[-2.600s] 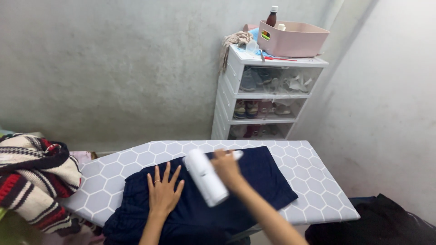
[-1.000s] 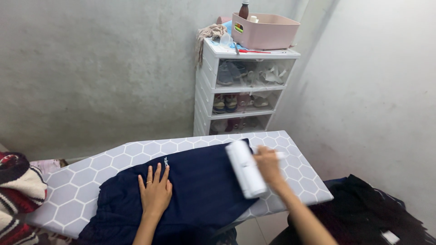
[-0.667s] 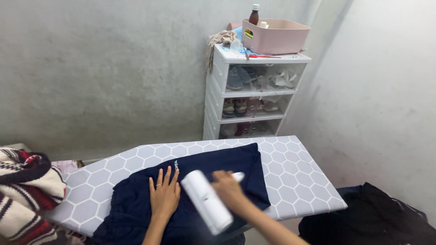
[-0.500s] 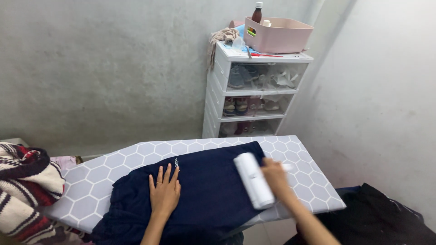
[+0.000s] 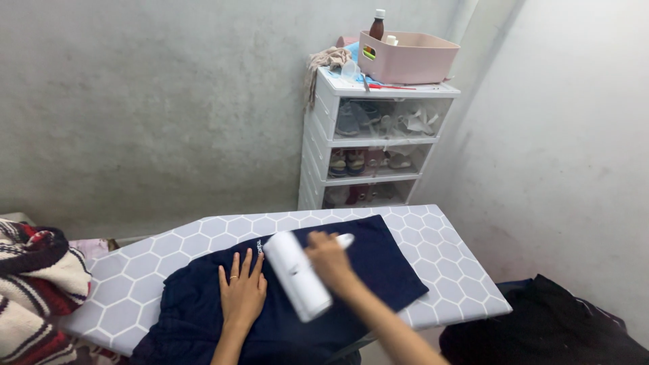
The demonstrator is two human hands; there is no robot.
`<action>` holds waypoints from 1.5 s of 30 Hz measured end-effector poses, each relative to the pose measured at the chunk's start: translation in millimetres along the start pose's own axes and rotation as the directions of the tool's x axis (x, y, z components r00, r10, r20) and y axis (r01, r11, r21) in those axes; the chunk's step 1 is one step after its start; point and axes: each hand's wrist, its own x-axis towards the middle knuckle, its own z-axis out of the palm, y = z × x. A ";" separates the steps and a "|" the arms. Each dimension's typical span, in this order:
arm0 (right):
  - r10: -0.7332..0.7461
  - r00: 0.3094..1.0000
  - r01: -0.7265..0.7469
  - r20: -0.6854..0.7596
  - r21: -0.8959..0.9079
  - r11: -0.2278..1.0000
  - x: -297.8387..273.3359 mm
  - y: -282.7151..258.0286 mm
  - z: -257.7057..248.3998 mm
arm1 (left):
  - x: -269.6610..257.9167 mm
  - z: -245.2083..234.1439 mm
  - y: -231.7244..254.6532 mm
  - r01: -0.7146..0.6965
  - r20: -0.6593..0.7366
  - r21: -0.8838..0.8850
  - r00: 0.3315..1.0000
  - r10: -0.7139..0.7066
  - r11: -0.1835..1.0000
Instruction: The person steams two pieces of clothing on an ironing board. First, a dark blue sweatshirt is laid out, smoothed, and steamed on both sides. Then, a black Adidas shirt is placed on the board and steamed on both sides using a handheld garment steamer.
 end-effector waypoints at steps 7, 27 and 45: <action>0.060 0.997 -0.053 0.055 -0.119 0.991 -17.2 64.8 28.5 | -0.7 -0.8 -6.1 -0.002 -0.053 -0.044 0.999 -0.001 0.999; -0.145 0.989 0.146 0.021 -0.029 0.989 34.6 -17.1 35.2 | 3.5 -10.6 3.1 0.019 0.164 0.047 0.986 -0.026 0.999; 0.448 0.887 -0.326 0.109 -0.541 0.776 -77.1 216.0 -44.8 | 6.0 -3.7 2.8 -0.010 0.047 -0.022 0.999 0.011 1.000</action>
